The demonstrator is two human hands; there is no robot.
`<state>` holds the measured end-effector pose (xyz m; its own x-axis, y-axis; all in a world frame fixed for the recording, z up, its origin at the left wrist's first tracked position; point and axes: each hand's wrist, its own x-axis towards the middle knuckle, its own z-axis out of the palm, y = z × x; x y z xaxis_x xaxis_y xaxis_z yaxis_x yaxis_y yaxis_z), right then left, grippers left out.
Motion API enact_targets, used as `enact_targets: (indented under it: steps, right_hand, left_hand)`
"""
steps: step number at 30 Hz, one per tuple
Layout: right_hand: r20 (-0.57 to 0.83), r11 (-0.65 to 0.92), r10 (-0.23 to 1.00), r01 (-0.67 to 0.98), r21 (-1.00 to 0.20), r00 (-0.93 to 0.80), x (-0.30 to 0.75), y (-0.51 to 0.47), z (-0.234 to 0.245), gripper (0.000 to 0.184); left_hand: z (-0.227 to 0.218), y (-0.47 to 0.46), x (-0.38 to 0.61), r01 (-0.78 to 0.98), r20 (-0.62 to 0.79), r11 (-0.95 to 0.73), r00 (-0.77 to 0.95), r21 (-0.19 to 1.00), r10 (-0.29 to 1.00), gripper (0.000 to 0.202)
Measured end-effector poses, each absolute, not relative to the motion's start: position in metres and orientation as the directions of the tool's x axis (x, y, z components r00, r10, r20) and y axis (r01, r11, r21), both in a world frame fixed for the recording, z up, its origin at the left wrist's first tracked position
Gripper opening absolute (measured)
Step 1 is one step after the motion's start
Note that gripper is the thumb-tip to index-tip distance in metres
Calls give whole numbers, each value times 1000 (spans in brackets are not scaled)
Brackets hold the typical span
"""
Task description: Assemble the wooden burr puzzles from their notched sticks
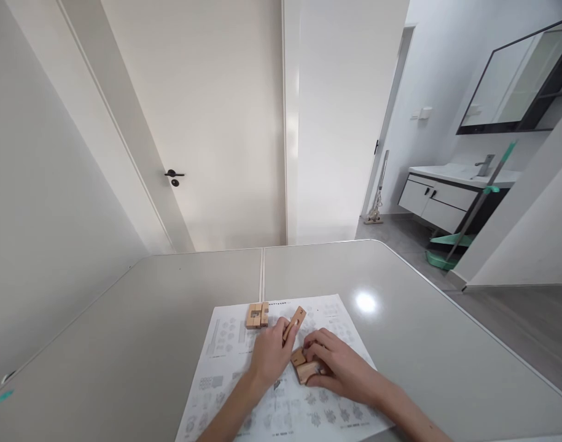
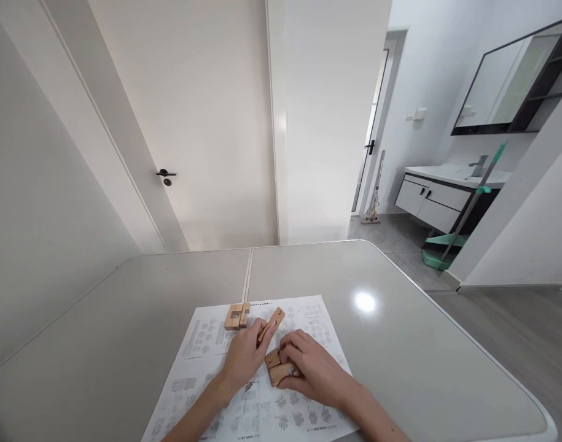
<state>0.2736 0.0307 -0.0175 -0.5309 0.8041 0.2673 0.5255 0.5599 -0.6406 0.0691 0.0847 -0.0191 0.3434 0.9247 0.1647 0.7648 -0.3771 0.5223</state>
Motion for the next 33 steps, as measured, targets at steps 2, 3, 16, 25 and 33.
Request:
enact_targets:
  steps: [2, 3, 16, 25, 33]
  right_hand:
    - [270, 556, 808, 527, -643, -524, 274, 33, -18, 21]
    - [273, 552, 813, 530, -644, -515, 274, 35, -19, 21]
    - [239, 417, 900, 557, -718, -365, 283, 76, -27, 29]
    - [48, -21, 936, -193, -981, -348, 256, 111, -25, 47]
    - [124, 102, 931, -81, -991, -342, 248, 104, -30, 49]
  left_hand:
    - [-19, 86, 65, 633, 170, -363, 345, 684, 923, 37]
    - [-19, 86, 63, 564, 168, -349, 349, 748, 922, 38]
    - [-32, 95, 55, 106, 52, -85, 281, 991, 958, 43]
    - [-23, 92, 53, 16, 71, -80, 298, 997, 952, 39]
    - [-32, 99, 54, 59, 165, -190, 284, 980, 944, 42]
